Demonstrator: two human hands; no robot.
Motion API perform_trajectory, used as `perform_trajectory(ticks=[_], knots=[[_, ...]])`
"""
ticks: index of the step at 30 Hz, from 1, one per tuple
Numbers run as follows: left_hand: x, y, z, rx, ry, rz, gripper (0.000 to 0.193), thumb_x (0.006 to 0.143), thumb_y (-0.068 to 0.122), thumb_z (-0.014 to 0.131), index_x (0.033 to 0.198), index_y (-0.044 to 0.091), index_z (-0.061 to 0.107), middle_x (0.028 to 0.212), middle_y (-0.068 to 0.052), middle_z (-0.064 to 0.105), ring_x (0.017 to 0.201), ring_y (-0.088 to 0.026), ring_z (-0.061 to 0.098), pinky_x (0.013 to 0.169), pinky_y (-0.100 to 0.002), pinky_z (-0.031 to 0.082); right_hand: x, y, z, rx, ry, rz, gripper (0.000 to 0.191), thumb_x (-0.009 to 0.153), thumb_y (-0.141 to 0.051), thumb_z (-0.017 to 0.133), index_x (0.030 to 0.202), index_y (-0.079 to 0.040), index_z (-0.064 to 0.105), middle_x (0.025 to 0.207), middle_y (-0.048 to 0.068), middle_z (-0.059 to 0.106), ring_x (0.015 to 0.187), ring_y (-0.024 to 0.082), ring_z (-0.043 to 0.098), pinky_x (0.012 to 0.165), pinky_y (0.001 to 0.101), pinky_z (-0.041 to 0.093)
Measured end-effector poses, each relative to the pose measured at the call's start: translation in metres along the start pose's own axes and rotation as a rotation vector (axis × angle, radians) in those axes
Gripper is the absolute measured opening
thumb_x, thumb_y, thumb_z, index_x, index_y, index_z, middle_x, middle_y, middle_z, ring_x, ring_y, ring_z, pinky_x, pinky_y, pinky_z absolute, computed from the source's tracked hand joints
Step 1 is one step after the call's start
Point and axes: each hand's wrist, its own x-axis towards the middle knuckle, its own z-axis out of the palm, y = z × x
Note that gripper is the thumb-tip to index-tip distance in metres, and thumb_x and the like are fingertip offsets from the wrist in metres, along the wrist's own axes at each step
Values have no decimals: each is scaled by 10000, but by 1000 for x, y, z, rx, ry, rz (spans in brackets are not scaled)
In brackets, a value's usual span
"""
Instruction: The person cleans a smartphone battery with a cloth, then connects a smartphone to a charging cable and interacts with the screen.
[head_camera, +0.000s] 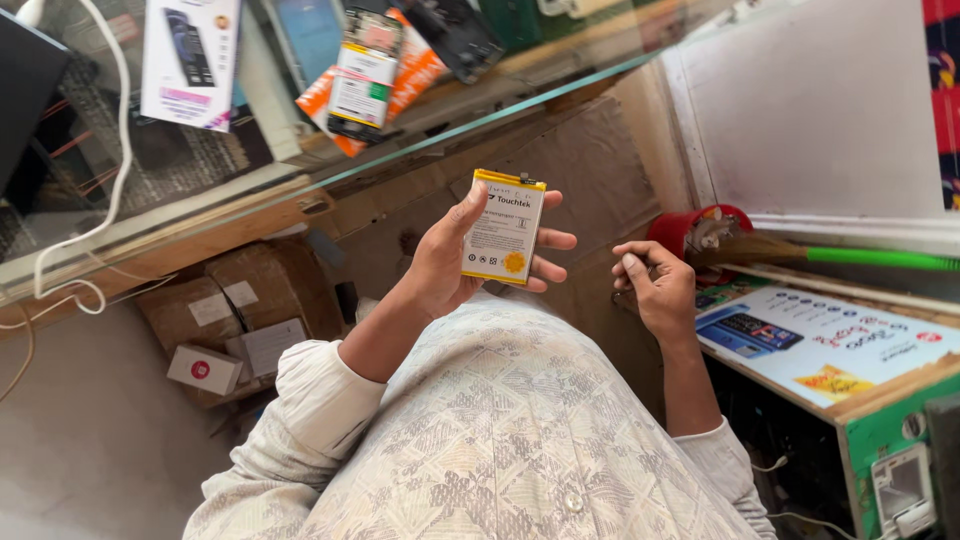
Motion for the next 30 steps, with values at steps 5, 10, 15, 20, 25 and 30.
perform_trajectory(ticks=[5, 10, 15, 20, 25, 30], knots=[[6, -72, 42, 85, 7, 11, 846, 1024, 636, 446, 1539, -36, 435, 1291, -301, 649, 1026, -382, 725, 876, -476, 615, -42, 54, -56, 360, 85, 69, 126, 984, -25, 665, 1085, 17, 727, 910, 78, 716, 749, 111, 682, 683, 235, 577], [3, -152, 77, 8, 60, -50, 808, 1023, 606, 449, 1529, -24, 438, 1292, -281, 652, 1024, -372, 719, 888, -459, 610, -69, 122, -114, 602, 48, 82, 133, 966, -11, 691, 1085, 38, 727, 934, 112, 727, 781, 162, 701, 735, 285, 605], [2, -196, 107, 50, 75, -150, 725, 1047, 546, 452, 1502, -19, 448, 1282, -290, 648, 1026, -387, 715, 896, -460, 606, -91, 162, -158, 726, 13, 136, 154, 927, 5, 688, 1074, 25, 728, 971, 115, 740, 843, 176, 706, 779, 272, 596], [-2, -217, 128, 71, 9, -130, 683, 1084, 505, 451, 1492, -43, 458, 1272, -292, 654, 1036, -397, 718, 908, -467, 609, -106, 177, -170, 814, -27, -1, 138, 983, -14, 677, 1107, 26, 722, 960, 109, 718, 797, 161, 667, 710, 247, 556], [-10, -220, 131, 124, -24, -127, 692, 1090, 504, 475, 1484, -65, 461, 1244, -286, 664, 1025, -391, 719, 881, -466, 615, -118, 178, -151, 729, 91, -156, 161, 1117, -77, 630, 1049, 45, 710, 835, 74, 648, 748, 142, 612, 672, 232, 509], [-34, -212, 123, 122, -29, -93, 676, 1084, 472, 510, 1481, -74, 466, 1231, -287, 670, 1001, -372, 728, 865, -450, 622, -134, 159, -123, 702, 153, -81, 136, 1006, -10, 641, 1112, 25, 719, 924, 97, 704, 792, 157, 660, 729, 248, 548]])
